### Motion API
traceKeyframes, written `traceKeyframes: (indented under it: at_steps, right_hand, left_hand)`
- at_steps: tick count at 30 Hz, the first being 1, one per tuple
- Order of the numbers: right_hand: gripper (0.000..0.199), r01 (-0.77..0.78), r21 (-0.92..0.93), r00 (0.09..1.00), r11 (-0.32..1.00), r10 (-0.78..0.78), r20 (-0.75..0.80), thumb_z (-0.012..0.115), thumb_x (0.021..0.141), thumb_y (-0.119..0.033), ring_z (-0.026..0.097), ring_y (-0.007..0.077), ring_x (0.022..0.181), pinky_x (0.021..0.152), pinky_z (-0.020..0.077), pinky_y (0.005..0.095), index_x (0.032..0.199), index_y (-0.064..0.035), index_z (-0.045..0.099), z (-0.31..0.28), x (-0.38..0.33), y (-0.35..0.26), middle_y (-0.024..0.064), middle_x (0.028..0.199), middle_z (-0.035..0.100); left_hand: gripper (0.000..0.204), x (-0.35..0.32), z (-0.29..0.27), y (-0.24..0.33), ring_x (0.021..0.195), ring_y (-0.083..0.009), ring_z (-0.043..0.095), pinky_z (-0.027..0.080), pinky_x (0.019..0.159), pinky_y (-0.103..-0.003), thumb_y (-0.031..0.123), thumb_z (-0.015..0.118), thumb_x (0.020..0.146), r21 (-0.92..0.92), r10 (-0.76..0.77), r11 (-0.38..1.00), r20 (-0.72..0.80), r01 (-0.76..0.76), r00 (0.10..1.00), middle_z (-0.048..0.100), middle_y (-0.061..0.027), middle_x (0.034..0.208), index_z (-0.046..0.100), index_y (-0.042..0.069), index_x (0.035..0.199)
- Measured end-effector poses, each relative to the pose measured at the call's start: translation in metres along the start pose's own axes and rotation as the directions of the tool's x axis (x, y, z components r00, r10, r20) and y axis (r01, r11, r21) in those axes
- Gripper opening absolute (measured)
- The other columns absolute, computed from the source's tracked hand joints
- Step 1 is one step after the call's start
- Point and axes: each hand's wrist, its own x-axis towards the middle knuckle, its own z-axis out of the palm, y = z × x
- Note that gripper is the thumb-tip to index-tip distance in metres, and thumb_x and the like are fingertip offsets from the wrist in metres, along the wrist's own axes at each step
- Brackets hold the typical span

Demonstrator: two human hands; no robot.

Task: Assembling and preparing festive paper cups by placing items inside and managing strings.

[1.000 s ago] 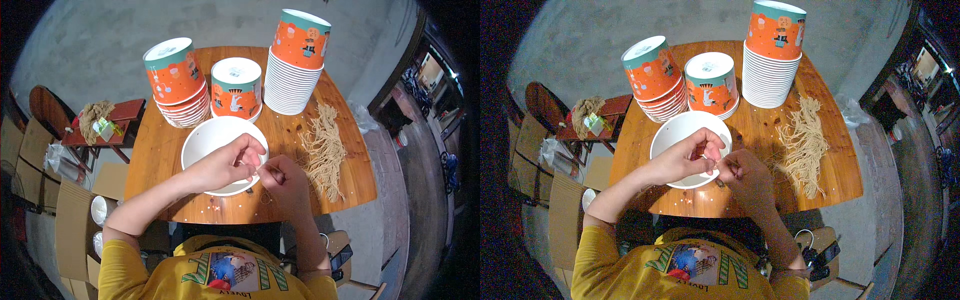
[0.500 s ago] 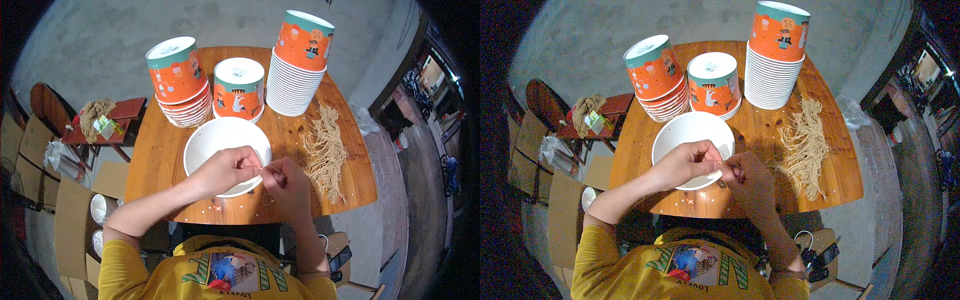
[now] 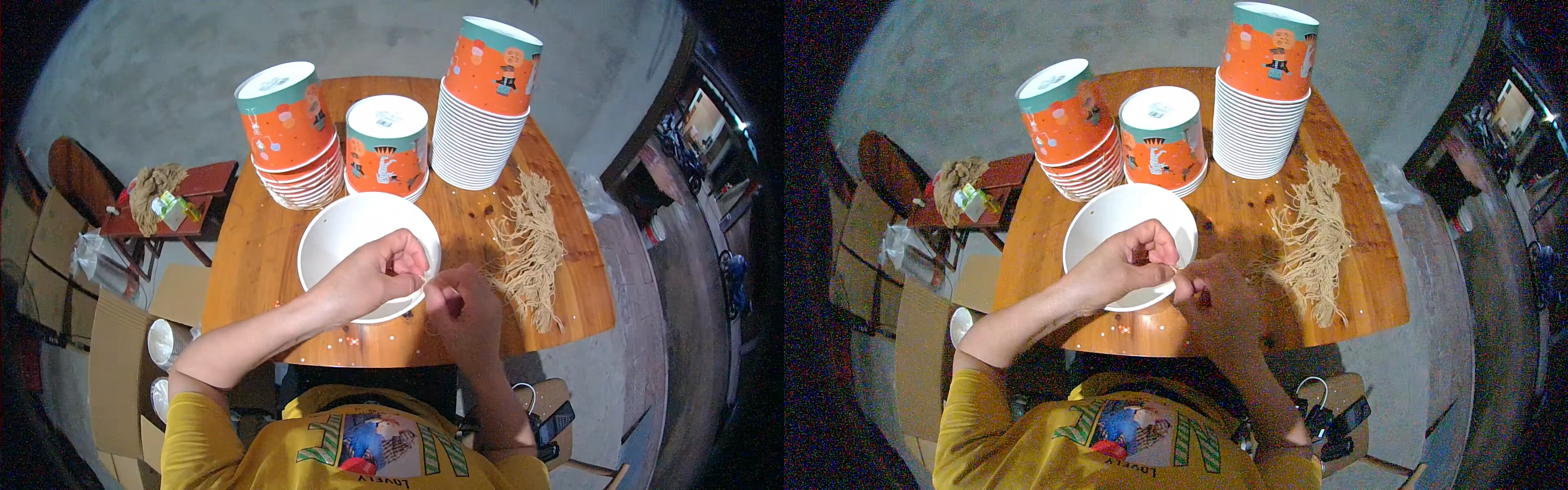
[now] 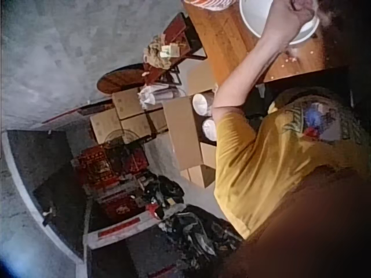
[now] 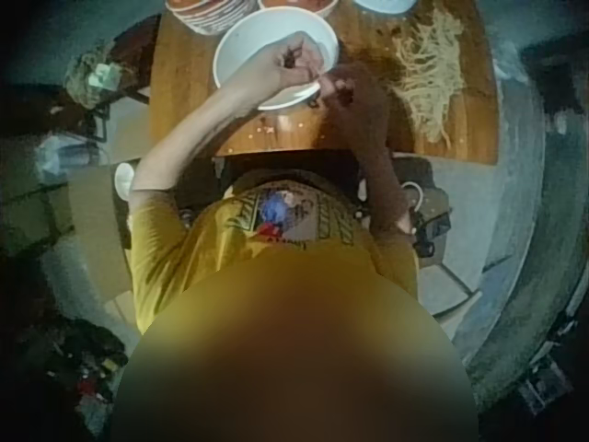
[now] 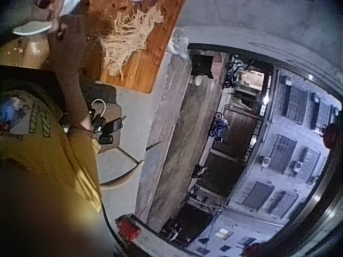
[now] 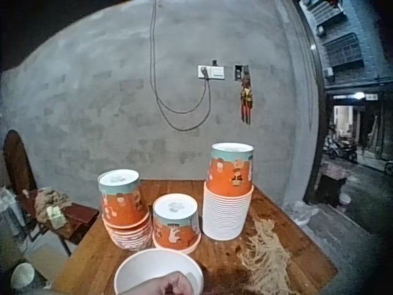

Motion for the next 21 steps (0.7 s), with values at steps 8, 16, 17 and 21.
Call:
traceKeyframes:
  at_steps: [8,16,17,21]
  right_hand:
    - [0.009,-0.21,0.261,0.974,0.942,0.224,-0.025,0.062,0.083,-0.01,0.04,0.0055,0.059,0.054,0.0363,0.022,0.083,-0.0049,0.055,0.006,0.001,0.008,-0.0025,0.065,0.044]
    - [0.018,0.201,-0.144,0.977,0.969,-0.209,-0.04,0.065,0.081,-0.017,0.059,0.0226,0.07,0.055,0.0489,0.0337,0.097,-0.0099,0.059,-0.006,-0.002,0.016,0.0085,0.079,0.058]
    - [0.02,0.235,-0.152,0.969,0.96,-0.243,-0.042,0.066,0.08,-0.016,0.06,0.0247,0.072,0.056,0.0497,0.0352,0.098,-0.0115,0.059,-0.006,-0.002,0.016,0.0088,0.082,0.057]
    - [0.021,0.29,-0.134,0.955,0.948,-0.296,-0.024,0.067,0.08,-0.014,0.06,0.0261,0.075,0.057,0.0511,0.037,0.1,-0.0139,0.059,-0.008,0.001,0.013,0.0075,0.086,0.055]
  left_hand:
    - [0.028,-0.001,0.006,0.012,0.077,-0.0045,0.049,0.041,0.073,-0.019,-0.003,0.059,0.086,0.087,0.053,0.995,0.027,-0.055,0.998,0.051,0.0026,0.081,0.046,0.005,0.109]
    - [0.033,-0.001,0.004,0.014,0.08,-0.007,0.053,0.043,0.074,-0.02,0.0,0.06,0.086,0.071,0.027,0.997,-0.006,-0.026,1.0,0.056,-0.0013,0.085,0.043,0.002,0.114]
    - [0.033,-0.001,0.004,0.015,0.08,-0.0073,0.054,0.043,0.074,-0.02,0.0,0.06,0.087,0.074,0.016,0.997,-0.003,-0.016,1.0,0.056,-0.0017,0.085,0.042,0.002,0.115]
    - [0.034,-0.002,0.004,0.015,0.08,-0.0077,0.054,0.044,0.074,-0.021,0.0,0.06,0.087,0.073,0.029,0.997,0.017,-0.03,0.999,0.057,-0.0026,0.085,0.041,0.002,0.116]
